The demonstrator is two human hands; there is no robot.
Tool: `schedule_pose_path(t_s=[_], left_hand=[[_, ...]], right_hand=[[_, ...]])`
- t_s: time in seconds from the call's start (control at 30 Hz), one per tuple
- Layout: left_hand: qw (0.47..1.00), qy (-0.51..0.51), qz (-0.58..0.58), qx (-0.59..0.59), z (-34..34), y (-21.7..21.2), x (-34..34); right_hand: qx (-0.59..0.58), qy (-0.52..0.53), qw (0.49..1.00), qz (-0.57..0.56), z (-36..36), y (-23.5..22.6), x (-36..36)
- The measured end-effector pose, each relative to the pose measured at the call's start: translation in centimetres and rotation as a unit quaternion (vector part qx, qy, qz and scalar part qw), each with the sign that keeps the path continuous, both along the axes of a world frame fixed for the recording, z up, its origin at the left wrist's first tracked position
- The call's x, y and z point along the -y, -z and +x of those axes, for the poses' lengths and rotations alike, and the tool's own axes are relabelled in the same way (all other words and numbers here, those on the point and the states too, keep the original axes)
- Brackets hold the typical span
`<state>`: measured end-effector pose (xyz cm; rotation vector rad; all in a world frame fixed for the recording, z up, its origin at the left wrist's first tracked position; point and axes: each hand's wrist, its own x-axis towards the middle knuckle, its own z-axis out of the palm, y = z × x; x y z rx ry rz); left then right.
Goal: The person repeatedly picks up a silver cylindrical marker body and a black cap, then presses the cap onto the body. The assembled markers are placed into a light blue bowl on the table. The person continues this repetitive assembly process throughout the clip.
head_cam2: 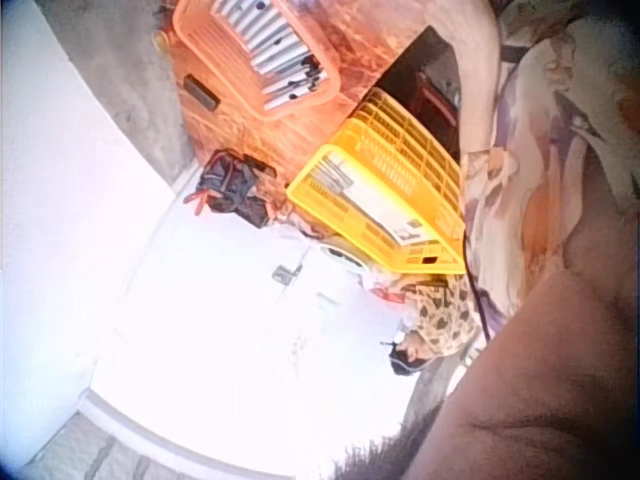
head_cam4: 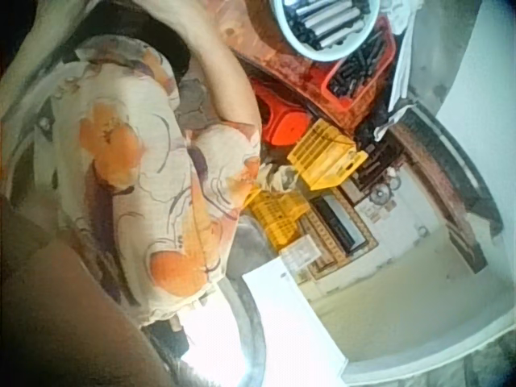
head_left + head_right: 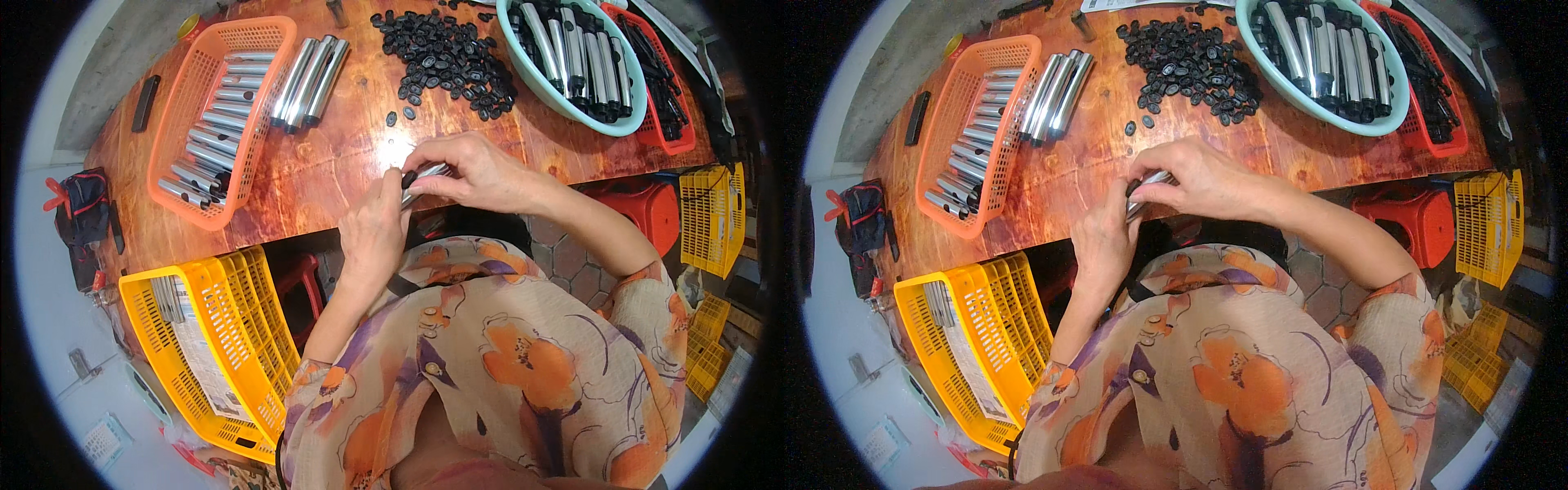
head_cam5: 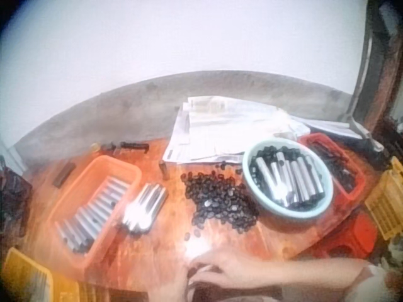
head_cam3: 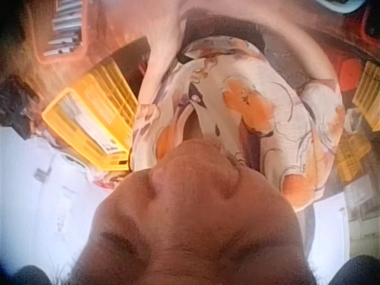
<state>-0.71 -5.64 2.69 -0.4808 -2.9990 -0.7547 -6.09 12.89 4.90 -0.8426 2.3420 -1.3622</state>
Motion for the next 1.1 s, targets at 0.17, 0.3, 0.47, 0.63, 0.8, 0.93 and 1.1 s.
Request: schedule_pose_path(t_s=[0.17, 0.3, 0.47, 0.63, 0.8, 0.93, 1.1], left_hand=[[0.999, 0.0, 0.001, -0.054, -0.1, -0.1, -0.9], [0.999, 0.04, 0.021, -0.023, -0.1, -0.6, -1.2], [0.983, 0.09, 0.155, 0.035, 0.2, 0.2, -1.1], [0.792, -0.035, 0.526, 0.309, 0.1, 1.0, -2.3], [0.65, -0.083, 0.663, 0.362, -0.3, 1.5, -3.1], [0.602, -0.138, 0.71, 0.338, -0.2, -1.3, -5.3], [0.605, -0.053, 0.709, 0.358, -0.3, 0.3, -4.6]], right_hand=[[0.011, 0.011, 0.999, -0.037, 0.3, -0.3, -1.0], [0.033, 0.031, 0.999, -0.006, 1.0, -0.5, -1.4], [0.154, 0.131, 0.967, -0.156, 1.8, 0.0, -1.4], [-0.062, 0.287, 0.927, -0.234, 3.0, 2.1, -0.5], [-0.046, 0.365, 0.894, -0.256, 5.1, 2.3, 1.8], [-0.166, 0.38, 0.898, -0.15, 5.3, 2.7, 2.0], [-0.306, 0.38, 0.871, -0.054, 5.1, 1.8, 1.8]])
